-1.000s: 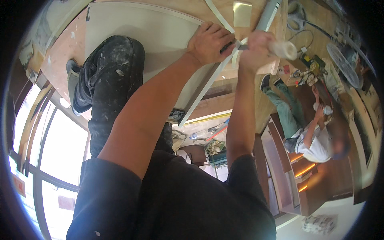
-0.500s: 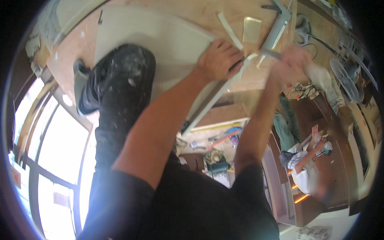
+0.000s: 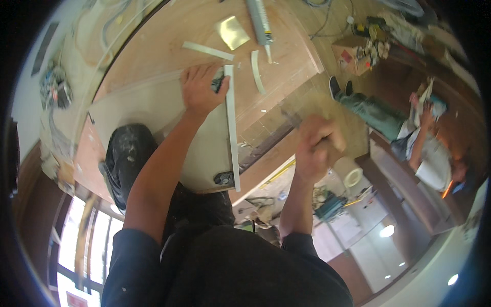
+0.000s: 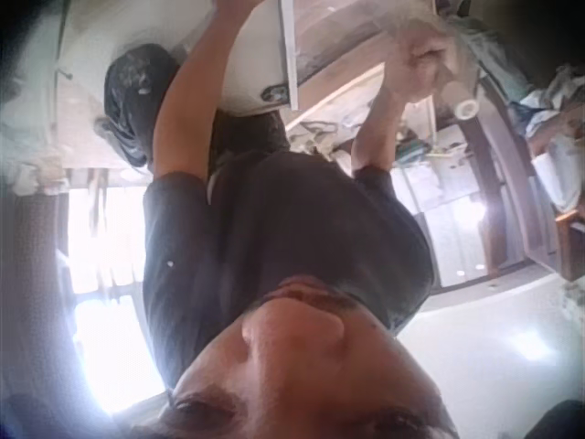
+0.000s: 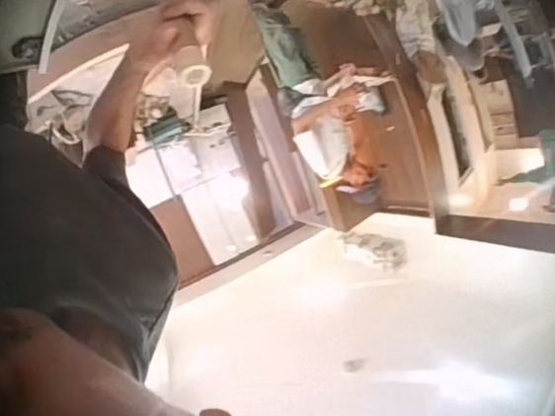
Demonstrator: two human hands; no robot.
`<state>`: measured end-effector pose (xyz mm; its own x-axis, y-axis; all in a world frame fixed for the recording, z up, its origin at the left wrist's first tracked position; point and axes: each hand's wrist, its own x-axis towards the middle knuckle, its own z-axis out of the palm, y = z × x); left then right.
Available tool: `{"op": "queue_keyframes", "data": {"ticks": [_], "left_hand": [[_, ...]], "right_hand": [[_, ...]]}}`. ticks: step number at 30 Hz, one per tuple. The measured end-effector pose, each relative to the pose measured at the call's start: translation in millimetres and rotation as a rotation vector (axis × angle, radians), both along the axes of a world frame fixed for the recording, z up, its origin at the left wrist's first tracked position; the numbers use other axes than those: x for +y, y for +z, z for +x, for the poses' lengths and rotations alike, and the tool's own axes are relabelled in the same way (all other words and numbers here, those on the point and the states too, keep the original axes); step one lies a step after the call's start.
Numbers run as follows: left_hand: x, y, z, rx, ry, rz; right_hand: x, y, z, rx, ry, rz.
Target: The person applies white edge banding to the edges of a cabinet door using a utility knife and a small wooden block. They repeatedly trim the banding flush with the door surface and press it into place.
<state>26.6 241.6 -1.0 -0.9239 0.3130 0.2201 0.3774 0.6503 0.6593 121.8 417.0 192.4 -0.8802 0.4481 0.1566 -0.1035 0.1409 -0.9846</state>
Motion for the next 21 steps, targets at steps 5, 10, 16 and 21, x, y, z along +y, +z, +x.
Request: {"op": "queue_keyframes", "data": {"ticks": [5, 10, 16, 21], "left_hand": [[5, -3, 0, 0.092, -0.068, -0.05], [10, 0, -2, 0.012, -0.041, -0.061], [20, -19, -2, 0.067, 0.139, -0.175], [29, -9, 2, 0.071, 0.127, -0.158]], "right_hand": [[-21, -19, 72, 0.063, -0.13, 0.065], [-33, -40, 83, 0.246, -0.071, 0.059], [-41, -58, 44, 0.404, 0.037, 0.034], [-52, -60, 1, 0.453, 0.066, 0.08]]}}
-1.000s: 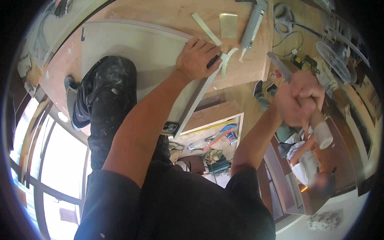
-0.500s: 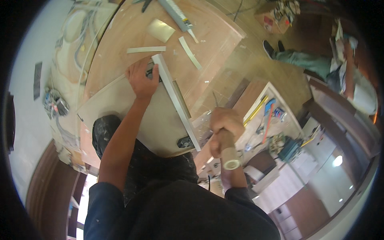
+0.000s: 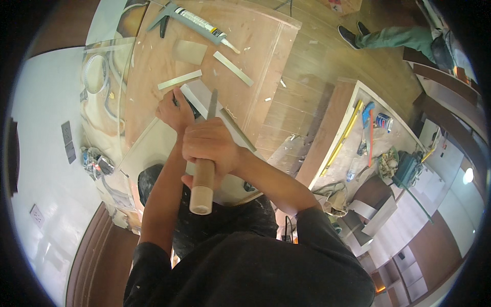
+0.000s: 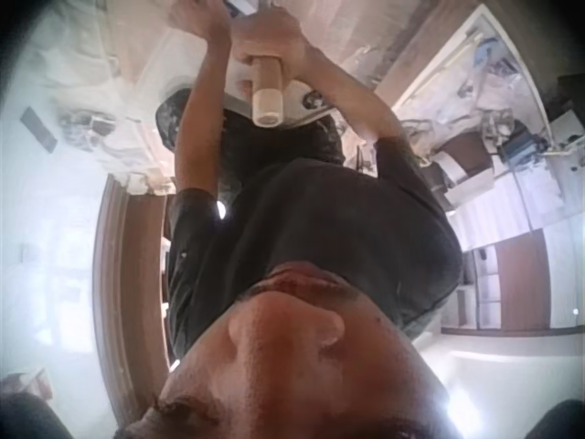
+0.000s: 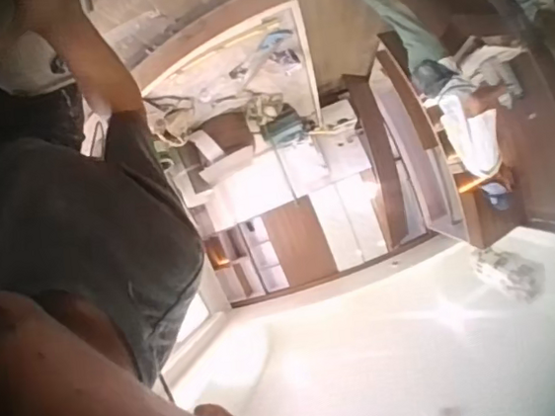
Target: The person applies white edge banding to the edges of a cabinet door using a utility knife and a small wooden block. They repeatedly trim the banding flush with the door surface and press it into place.
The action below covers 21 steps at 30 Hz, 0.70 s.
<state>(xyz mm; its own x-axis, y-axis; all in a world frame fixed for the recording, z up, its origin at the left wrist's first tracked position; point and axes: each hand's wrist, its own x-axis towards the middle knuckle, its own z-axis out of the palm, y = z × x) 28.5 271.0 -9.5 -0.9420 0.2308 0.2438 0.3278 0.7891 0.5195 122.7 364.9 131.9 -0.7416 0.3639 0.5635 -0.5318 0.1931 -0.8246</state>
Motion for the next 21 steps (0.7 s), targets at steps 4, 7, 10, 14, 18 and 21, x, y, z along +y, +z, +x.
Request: {"op": "queue_keyframes", "data": {"ticks": [4, 7, 10, 14, 18, 21], "left_hand": [[-1, -2, 2, 0.004, 0.032, -0.01], [-2, -6, 4, 0.044, 0.022, 0.001], [-10, -16, 1, 0.047, 0.021, 0.124], [-2, 28, 4, -0.162, -0.043, -0.323], [3, 43, 2, -0.22, -0.1, -0.263], [-3, 37, -1, -0.268, -0.026, -0.152]], "right_hand": [[-10, -12, -22, 0.012, -0.012, -0.021], [-11, -13, -38, 0.02, -0.051, -0.038], [-15, -18, -48, -0.026, -0.009, -0.009], [-23, -33, -53, -0.124, 0.043, -0.013], [-28, -30, -67, -0.153, 0.006, 0.079], [-39, -21, -89, -0.215, 0.035, 0.137]]}}
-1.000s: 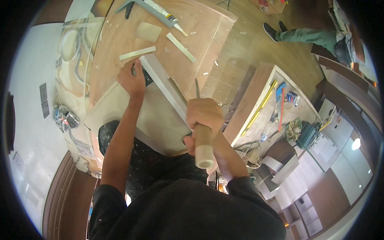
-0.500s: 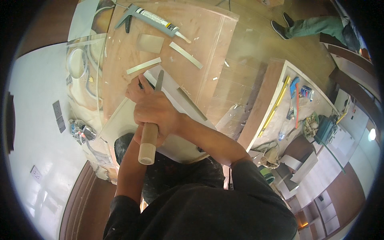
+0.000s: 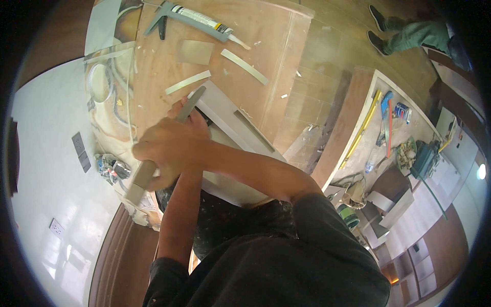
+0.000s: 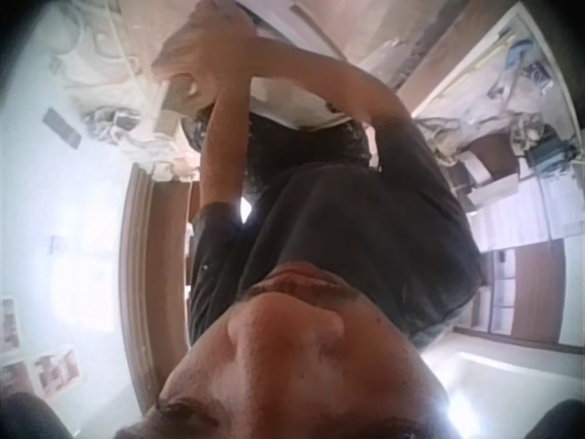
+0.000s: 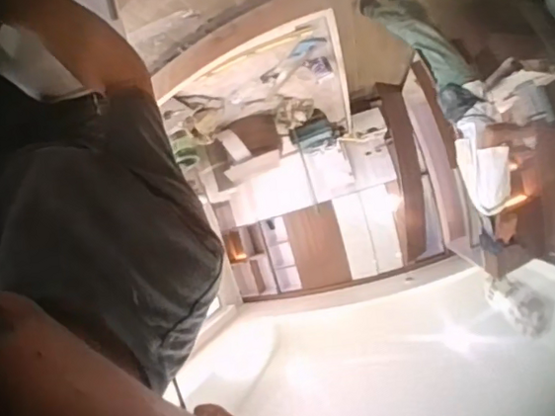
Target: The person applies white edge banding to the edges of a cabinet door using a utility knife and a small wooden block. They repeatedly trim the banding flush with the door surface and press it into place.
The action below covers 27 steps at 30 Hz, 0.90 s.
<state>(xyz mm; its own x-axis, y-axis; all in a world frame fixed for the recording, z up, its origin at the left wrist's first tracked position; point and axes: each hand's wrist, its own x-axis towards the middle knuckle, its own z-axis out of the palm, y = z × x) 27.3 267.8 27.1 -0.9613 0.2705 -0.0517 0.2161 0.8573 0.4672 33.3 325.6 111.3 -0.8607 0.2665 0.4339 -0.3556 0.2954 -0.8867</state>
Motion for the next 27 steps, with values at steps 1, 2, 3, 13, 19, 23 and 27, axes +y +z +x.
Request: {"op": "queue_keyframes", "data": {"ticks": [1, 2, 3, 13, 19, 23, 27], "left_hand": [[1, 3, 1, -0.07, 0.073, 0.056], [9, 4, 3, -0.147, 0.119, 0.122], [9, -14, 10, -0.155, 0.176, 0.096], [-3, -9, -64, -0.417, -0.491, 0.379], [40, 39, -124, -0.845, -0.958, -0.116], [73, 53, -128, -0.798, -1.137, -0.36], [88, 54, -130, -0.796, -1.205, -0.526]], "right_hand": [[-4, 0, -6, -0.037, 0.024, 0.022], [-2, -2, -12, -0.048, -0.011, -0.009], [2, -5, -17, -0.057, -0.048, -0.041], [168, 13, 124, -0.024, -0.577, -0.055], [172, 3, 298, -0.382, -0.819, 0.086], [132, -10, 380, -0.577, -0.969, -0.097], [99, -16, 410, -0.589, -1.038, -0.285]]}}
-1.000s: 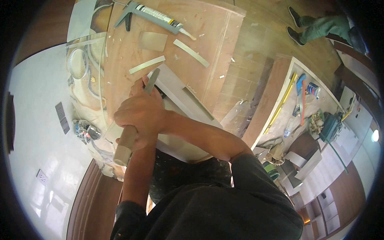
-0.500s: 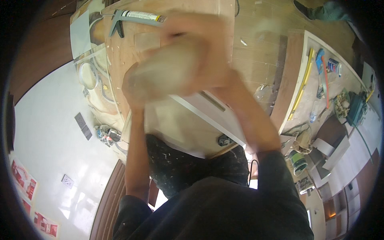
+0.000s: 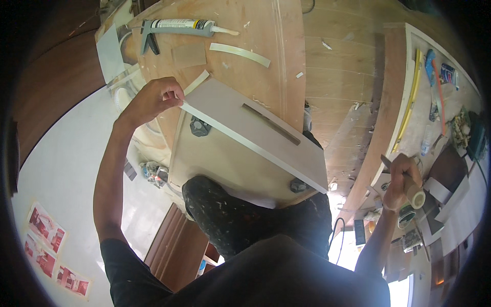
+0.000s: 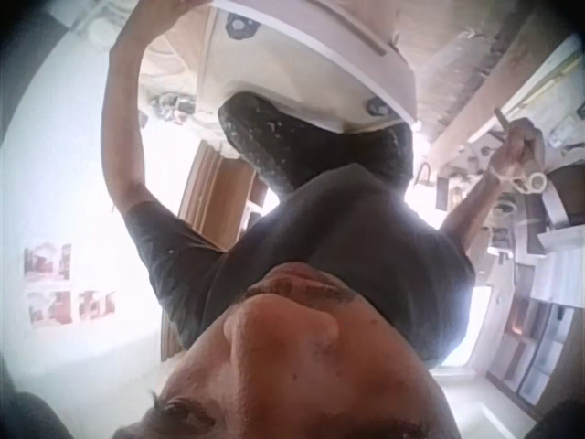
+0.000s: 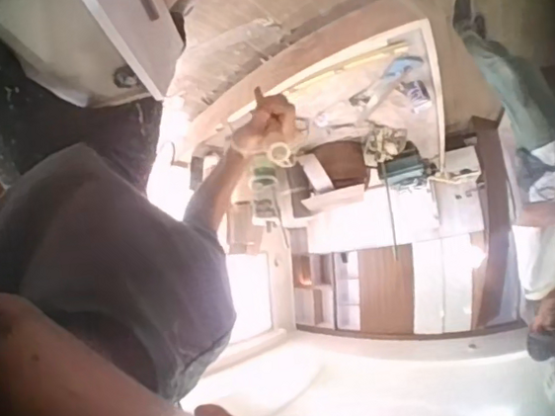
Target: The person applies white edge banding to the edges of a cabinet door using a utility knife and a small wooden block. They repeatedly trim the banding flush with the door surface and press it into place.
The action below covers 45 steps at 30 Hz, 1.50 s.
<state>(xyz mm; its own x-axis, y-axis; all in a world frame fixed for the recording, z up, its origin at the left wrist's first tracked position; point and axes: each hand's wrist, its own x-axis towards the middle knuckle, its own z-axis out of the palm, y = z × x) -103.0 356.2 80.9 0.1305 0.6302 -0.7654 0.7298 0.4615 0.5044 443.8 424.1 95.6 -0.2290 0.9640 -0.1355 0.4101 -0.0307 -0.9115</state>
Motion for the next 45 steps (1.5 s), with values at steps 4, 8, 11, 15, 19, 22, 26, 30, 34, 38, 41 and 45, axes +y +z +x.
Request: {"op": "queue_keyframes", "data": {"ticks": [4, 8, 11, 15, 19, 22, 26, 30, 34, 38, 41, 45], "left_hand": [[4, -5, -3, -0.047, 0.044, -0.091], [4, -5, -1, -0.065, 0.067, -0.066], [12, 4, 9, 0.002, -0.103, 0.007], [24, 9, 12, 0.049, -0.319, 0.002], [23, 4, 10, 0.014, -0.302, 0.014], [17, 5, 10, -0.009, -0.169, -0.028], [16, 6, 18, 0.035, -0.256, 0.038], [30, 9, 24, 0.094, -0.532, 0.089], [30, 3, 19, 0.045, -0.509, 0.083], [16, -4, 5, -0.083, -0.17, -0.066], [14, -4, -10, -0.104, 0.049, -0.057], [12, 11, 1, 0.002, -0.112, 0.024]], "right_hand": [[-13, -3, 7, 0.025, 0.02, -0.013], [-17, -5, 4, 0.014, 0.063, -0.038], [-18, -9, 5, 0.038, 0.091, -0.041], [-18, -8, -1, 0.04, 0.097, -0.034], [-20, -9, 2, 0.044, 0.079, -0.029], [-18, -11, -2, 0.041, 0.065, -0.004], [-16, -11, -3, 0.023, 0.106, 0.0], [-15, -7, -4, 0.03, 0.119, -0.009], [-17, -7, 1, 0.044, 0.099, 0.006], [-21, -6, 6, 0.064, 0.073, 0.009], [-22, -8, 7, 0.091, 0.055, -0.01], [-23, -6, 10, 0.065, 0.066, -0.021]]}}
